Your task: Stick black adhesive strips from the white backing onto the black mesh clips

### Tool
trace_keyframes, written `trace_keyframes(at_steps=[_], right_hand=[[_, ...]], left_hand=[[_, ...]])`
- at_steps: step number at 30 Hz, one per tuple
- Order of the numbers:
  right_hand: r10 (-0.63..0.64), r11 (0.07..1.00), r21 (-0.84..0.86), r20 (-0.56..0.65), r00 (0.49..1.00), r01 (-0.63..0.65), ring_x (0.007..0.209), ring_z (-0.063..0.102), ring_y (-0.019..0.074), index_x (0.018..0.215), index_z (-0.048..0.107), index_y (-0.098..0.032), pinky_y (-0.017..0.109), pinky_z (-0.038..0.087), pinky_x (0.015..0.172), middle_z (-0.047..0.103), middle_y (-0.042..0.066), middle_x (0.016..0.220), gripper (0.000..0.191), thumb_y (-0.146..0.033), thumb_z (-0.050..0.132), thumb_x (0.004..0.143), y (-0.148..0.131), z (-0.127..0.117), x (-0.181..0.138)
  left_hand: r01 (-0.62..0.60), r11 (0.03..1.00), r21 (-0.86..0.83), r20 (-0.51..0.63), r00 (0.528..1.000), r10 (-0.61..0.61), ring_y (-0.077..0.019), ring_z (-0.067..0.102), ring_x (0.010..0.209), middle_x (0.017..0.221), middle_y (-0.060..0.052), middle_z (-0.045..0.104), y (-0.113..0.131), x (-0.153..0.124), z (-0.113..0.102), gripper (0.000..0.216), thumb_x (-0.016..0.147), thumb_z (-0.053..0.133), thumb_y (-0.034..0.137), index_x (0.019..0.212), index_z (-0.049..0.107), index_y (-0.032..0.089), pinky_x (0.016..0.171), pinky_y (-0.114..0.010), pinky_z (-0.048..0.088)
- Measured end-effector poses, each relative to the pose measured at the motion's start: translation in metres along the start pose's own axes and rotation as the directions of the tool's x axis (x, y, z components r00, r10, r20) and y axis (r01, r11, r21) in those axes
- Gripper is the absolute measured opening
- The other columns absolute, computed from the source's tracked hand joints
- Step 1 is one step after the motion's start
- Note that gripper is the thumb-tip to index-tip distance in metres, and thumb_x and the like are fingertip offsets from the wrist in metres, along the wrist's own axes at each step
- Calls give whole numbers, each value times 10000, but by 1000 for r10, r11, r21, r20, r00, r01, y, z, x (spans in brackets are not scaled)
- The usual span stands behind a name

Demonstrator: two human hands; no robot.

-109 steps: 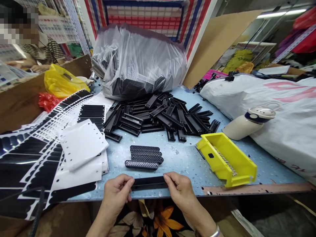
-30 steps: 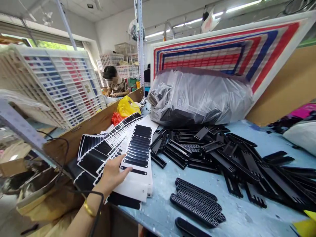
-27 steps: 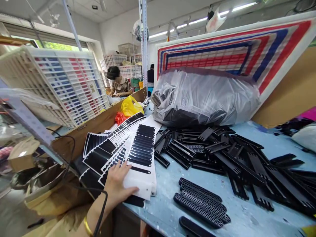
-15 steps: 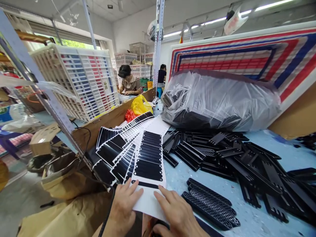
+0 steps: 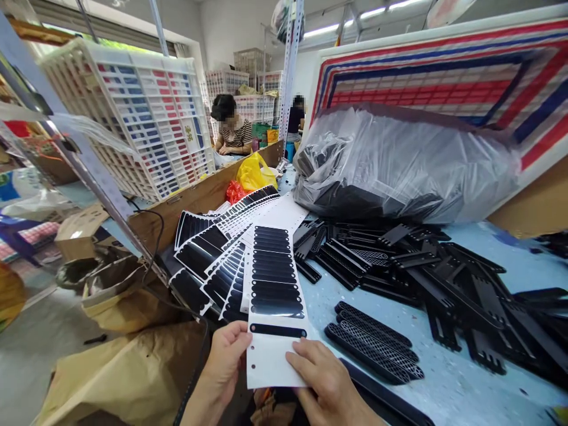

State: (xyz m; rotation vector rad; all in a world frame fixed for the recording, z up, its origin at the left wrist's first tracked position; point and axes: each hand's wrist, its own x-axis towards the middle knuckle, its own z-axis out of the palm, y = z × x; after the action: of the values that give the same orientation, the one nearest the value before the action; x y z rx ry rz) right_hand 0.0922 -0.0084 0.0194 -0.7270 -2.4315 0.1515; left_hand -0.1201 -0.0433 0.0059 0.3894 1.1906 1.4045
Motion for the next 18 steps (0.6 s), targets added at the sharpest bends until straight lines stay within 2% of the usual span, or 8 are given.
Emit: trace_keyframes(at_steps=[1, 3, 4, 6, 9, 12, 14, 18], right_hand=[[12, 1000, -22, 22, 1000, -12, 976, 674, 308, 1147, 654, -201, 413, 559, 817, 726, 126, 1081, 312, -307, 649, 854, -3, -4, 0], [31, 999, -43, 28, 999, -30, 914, 672, 321, 1122, 652, -198, 428, 543, 784, 725, 129, 1031, 467, -513, 730, 787, -8, -9, 5], [36, 999, -40, 8, 999, -36, 845, 670, 298, 1083, 658, -198, 413, 535, 751, 722, 115, 958, 422, -511, 715, 806, -10, -11, 9], [64, 998, -25, -42, 997, -65, 712, 640, 236, 957, 667, -197, 360, 504, 672, 682, 76, 800, 156, -331, 604, 908, -12, -8, 21], [128, 991, 33, -36, 991, -127, 620, 600, 195, 906, 666, -170, 304, 454, 582, 626, 51, 705, 175, -133, 495, 910, -11, 6, 41], [198, 973, 114, 24, 980, -199, 609, 603, 183, 939, 676, -144, 287, 440, 571, 630, 48, 715, 153, -141, 545, 860, -4, 22, 54], [248, 955, 158, 40, 968, -251, 595, 598, 170, 861, 682, -159, 276, 425, 566, 624, 35, 698, 123, -148, 562, 840, 0, 28, 59], [336, 895, 274, 105, 936, -352, 545, 569, 137, 775, 697, -171, 250, 396, 539, 614, 7, 648, 106, -191, 605, 826, 3, 24, 65]], left_hand=[[1, 1000, -14, -19, 1000, -1, -120, 566, 487, 544, -19, 669, 0, 2, 4, 388, 484, 920, 412, 659, 717, 131, 493, -211, 443], [6, 1000, -31, -51, 999, -8, -104, 527, 460, 503, -3, 638, 1, 3, 9, 372, 466, 921, 393, 619, 701, 135, 465, -198, 407], [6, 999, -38, -56, 998, -8, -102, 519, 456, 499, -4, 636, 2, 2, 11, 370, 462, 920, 390, 613, 700, 134, 462, -197, 401], [-1, 999, -53, -52, 999, -2, -102, 519, 464, 511, -14, 647, 5, 0, 13, 368, 452, 923, 386, 605, 704, 132, 471, -200, 404], [-9, 998, -63, -25, 1000, 7, -102, 523, 476, 533, -23, 660, 11, -2, 19, 357, 448, 922, 376, 602, 718, 126, 488, -205, 412], [-5, 999, -38, 33, 999, 6, -108, 519, 467, 528, -25, 652, 16, -1, 26, 330, 475, 901, 378, 607, 737, 123, 484, -215, 412], [-35, 999, -13, 63, 997, 36, -113, 520, 472, 521, -22, 644, 19, 0, 30, 289, 504, 875, 365, 597, 741, 127, 487, -217, 408], [-120, 993, 20, 101, 988, 117, -105, 506, 509, 542, -9, 634, 21, 7, 36, 200, 567, 817, 312, 573, 721, 136, 521, -206, 396]])
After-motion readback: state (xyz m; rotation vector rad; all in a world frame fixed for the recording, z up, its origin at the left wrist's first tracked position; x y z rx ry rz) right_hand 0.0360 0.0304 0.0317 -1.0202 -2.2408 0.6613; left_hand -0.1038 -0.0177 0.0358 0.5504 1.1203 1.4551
